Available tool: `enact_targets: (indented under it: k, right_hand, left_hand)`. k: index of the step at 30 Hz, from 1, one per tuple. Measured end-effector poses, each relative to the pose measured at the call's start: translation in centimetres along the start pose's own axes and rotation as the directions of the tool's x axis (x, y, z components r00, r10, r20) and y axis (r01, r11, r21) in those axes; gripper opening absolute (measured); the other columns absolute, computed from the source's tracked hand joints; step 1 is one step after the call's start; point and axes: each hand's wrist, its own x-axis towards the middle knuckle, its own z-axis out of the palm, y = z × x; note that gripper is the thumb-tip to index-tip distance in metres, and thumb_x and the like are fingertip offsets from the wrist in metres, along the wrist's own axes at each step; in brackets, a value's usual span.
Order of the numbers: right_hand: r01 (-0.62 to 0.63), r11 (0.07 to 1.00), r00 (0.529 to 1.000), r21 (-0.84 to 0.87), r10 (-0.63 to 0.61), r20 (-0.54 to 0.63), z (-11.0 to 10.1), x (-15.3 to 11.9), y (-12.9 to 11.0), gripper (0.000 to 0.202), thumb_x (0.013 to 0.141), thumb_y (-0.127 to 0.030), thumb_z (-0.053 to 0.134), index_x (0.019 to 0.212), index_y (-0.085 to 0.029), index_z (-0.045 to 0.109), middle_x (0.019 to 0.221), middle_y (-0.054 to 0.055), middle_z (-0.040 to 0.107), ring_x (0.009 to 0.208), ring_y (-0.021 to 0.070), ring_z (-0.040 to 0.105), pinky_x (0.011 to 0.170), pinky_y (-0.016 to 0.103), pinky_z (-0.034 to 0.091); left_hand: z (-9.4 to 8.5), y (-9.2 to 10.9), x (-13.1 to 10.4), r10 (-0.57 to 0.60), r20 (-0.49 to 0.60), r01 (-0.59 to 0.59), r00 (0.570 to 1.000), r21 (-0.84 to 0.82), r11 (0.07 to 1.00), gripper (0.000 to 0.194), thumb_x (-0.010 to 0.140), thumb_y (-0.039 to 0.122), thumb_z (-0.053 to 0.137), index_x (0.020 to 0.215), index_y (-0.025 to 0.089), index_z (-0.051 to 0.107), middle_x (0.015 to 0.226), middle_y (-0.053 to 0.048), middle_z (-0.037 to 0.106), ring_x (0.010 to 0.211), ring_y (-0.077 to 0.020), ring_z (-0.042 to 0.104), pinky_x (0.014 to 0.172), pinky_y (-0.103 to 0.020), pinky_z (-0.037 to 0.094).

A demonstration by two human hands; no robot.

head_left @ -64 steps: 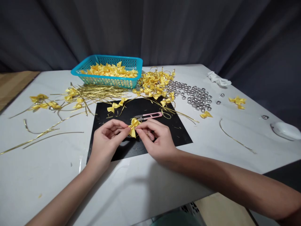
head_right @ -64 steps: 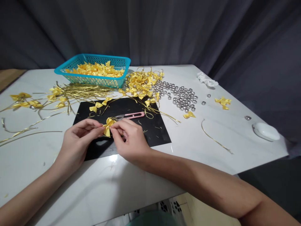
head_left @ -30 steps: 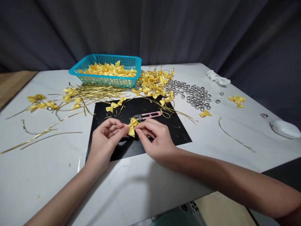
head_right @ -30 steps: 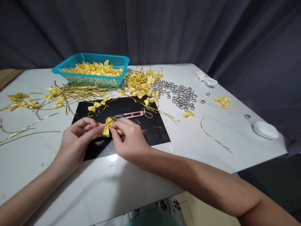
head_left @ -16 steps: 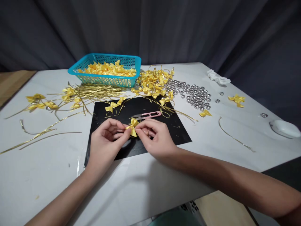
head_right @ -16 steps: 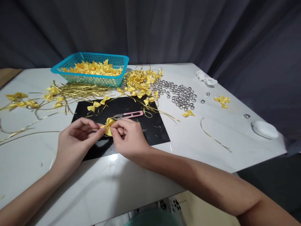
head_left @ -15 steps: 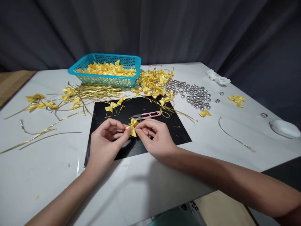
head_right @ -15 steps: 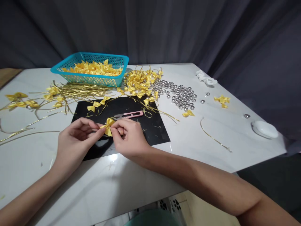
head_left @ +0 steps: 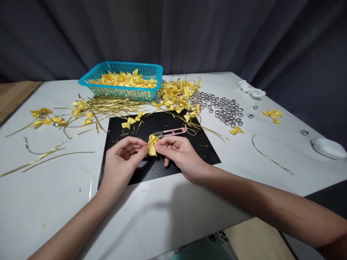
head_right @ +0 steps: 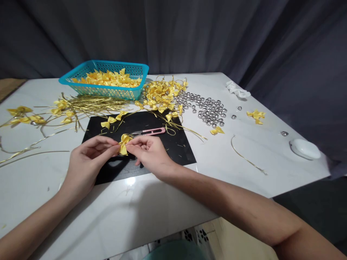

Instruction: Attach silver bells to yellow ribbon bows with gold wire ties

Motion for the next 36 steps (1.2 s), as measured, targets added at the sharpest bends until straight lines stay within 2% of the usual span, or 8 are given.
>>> enact_targets:
  k: [8,14,21,29,36]
  right_hand:
    - [0.003,1.0,1.0,-0.028,-0.002,0.012,-0.02,0.0,-0.17,0.006,0.072,-0.02,0.064,0.072,-0.014,0.065,0.069,-0.001,0.058,0.054,0.0062,0.048,0.041,0.016,0.041]
    - [0.008,0.999,1.0,-0.032,-0.007,0.02,-0.01,-0.01,-0.11,0.006,0.072,-0.021,0.064,0.072,-0.014,0.065,0.069,-0.001,0.058,0.055,0.0064,0.047,0.041,0.016,0.041]
    - [0.003,1.0,1.0,-0.02,-0.003,0.0,-0.07,-0.08,0.06,0.016,0.067,-0.03,0.071,0.071,-0.015,0.066,0.072,0.0,0.06,0.057,0.0069,0.047,0.041,0.016,0.04]
    - [0.022,0.997,0.999,-0.075,-0.024,-0.023,0.16,-0.16,0.04,0.007,0.072,-0.023,0.065,0.073,-0.016,0.066,0.071,0.0,0.058,0.057,0.0069,0.045,0.043,0.016,0.04]
    - [0.039,0.994,0.999,-0.101,-0.042,-0.027,0.19,-0.13,0.09,0.009,0.073,-0.024,0.065,0.074,-0.016,0.065,0.073,0.0,0.058,0.057,0.0073,0.043,0.044,0.018,0.038]
  left_hand:
    - [0.06,0.24,-0.54,0.095,-0.022,-0.091,0.995,0.149,0.985,0.005,0.067,0.022,0.071,0.071,0.021,0.072,0.067,0.004,0.073,0.06,-0.0074,0.064,0.057,-0.011,0.051]
    - [0.12,0.44,-0.53,0.098,-0.041,-0.09,0.994,0.164,0.982,0.004,0.066,0.023,0.071,0.069,0.021,0.071,0.064,0.004,0.073,0.058,-0.0084,0.064,0.055,-0.013,0.051]
    - [0.2,0.5,-0.51,0.078,-0.048,-0.069,0.996,0.172,0.983,0.007,0.064,0.026,0.072,0.068,0.02,0.071,0.066,0.0,0.073,0.058,-0.0136,0.065,0.055,-0.021,0.053]
    - [0.14,0.49,-0.52,0.105,-0.024,-0.098,0.994,0.199,0.975,0.007,0.066,0.027,0.071,0.069,0.021,0.072,0.068,-0.001,0.073,0.063,-0.0156,0.065,0.054,-0.022,0.053]
    - [0.15,0.59,-0.58,0.107,-0.029,-0.099,0.994,0.19,0.977,0.007,0.065,0.026,0.072,0.07,0.021,0.073,0.069,0.0,0.073,0.063,-0.0149,0.065,0.057,-0.022,0.053]
